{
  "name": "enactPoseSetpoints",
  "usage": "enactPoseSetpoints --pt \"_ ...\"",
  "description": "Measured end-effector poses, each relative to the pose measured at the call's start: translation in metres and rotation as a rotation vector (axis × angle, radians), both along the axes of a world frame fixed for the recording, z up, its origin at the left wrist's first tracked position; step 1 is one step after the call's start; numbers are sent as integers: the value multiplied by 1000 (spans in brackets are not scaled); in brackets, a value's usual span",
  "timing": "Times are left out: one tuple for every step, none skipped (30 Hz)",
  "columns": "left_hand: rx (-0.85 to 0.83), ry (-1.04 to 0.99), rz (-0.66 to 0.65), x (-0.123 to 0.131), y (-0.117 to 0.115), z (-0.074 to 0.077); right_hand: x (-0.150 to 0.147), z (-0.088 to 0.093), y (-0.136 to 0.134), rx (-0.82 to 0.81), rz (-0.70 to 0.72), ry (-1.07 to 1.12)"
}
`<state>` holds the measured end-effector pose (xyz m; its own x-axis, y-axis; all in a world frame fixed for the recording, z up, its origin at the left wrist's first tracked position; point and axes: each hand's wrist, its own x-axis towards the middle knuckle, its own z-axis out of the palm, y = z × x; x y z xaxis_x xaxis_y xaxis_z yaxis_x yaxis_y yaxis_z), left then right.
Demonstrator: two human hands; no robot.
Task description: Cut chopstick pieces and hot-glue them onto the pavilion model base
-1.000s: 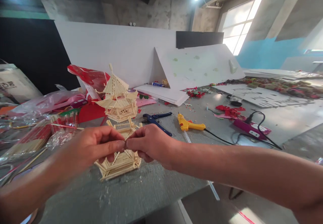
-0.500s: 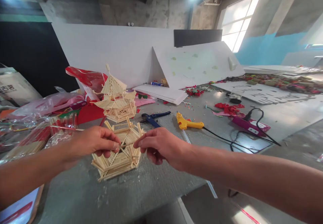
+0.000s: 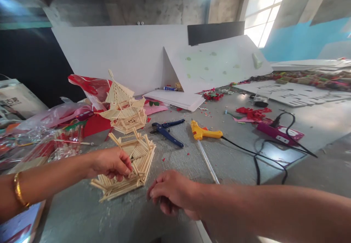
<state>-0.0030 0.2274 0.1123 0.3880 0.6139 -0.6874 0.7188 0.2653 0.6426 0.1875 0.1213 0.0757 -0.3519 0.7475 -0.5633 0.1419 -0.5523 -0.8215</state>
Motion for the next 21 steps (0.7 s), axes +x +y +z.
enactPoseSetpoints --pt "-20 8 -6 1 1 -2 -1 -1 1 -15 3 -3" --pt "-33 11 -12 2 1 -4 -3 -2 1 -27 8 -5" --pt "-42 11 -20 3 2 -5 -4 -3 2 -34 12 -1" --pt "-50 11 -32 4 2 -6 -6 -4 3 -38 19 1" --pt "-56 11 -47 5 3 -6 -7 -4 3 -36 29 3" --pt "-62 10 -62 5 4 -5 -9 -5 3 -33 38 5" --pt "-67 9 -78 6 4 -4 -10 -6 4 -25 43 9" --pt "-72 10 -93 7 5 -3 -11 -7 4 -19 45 14" --pt "-78 11 -108 7 7 -3 -12 -8 4 -12 41 21" --pt "-82 11 -121 8 8 -2 -13 -9 5 -6 33 30" --pt "-86 9 -131 8 9 -2 -14 -11 6 -3 26 41" --pt "-90 5 -139 9 10 -2 -14 -11 6 -2 23 45" --pt "-95 -2 -145 9 11 -2 -14 -12 7 -1 21 43" --pt "-100 -9 -149 10 12 -3 -14 -12 7 -2 20 38" --pt "-106 -16 -152 10 13 -4 -14 -12 7 -2 20 27" --pt "-112 -22 -156 11 13 -5 -13 -12 7 -3 18 16" --pt "-118 -26 -161 11 14 -5 -13 -11 7 -2 14 3" --pt "-123 -30 -166 11 14 -6 -13 -10 7 -2 8 -9" --pt "-127 -33 -169 11 14 -6 -13 -8 7 -3 5 -16" --pt "-129 -34 -172 12 15 -7 -13 -7 7 -6 2 -18" --pt "-130 -35 -174 12 15 -7 -13 -6 7 -9 -4 -16"
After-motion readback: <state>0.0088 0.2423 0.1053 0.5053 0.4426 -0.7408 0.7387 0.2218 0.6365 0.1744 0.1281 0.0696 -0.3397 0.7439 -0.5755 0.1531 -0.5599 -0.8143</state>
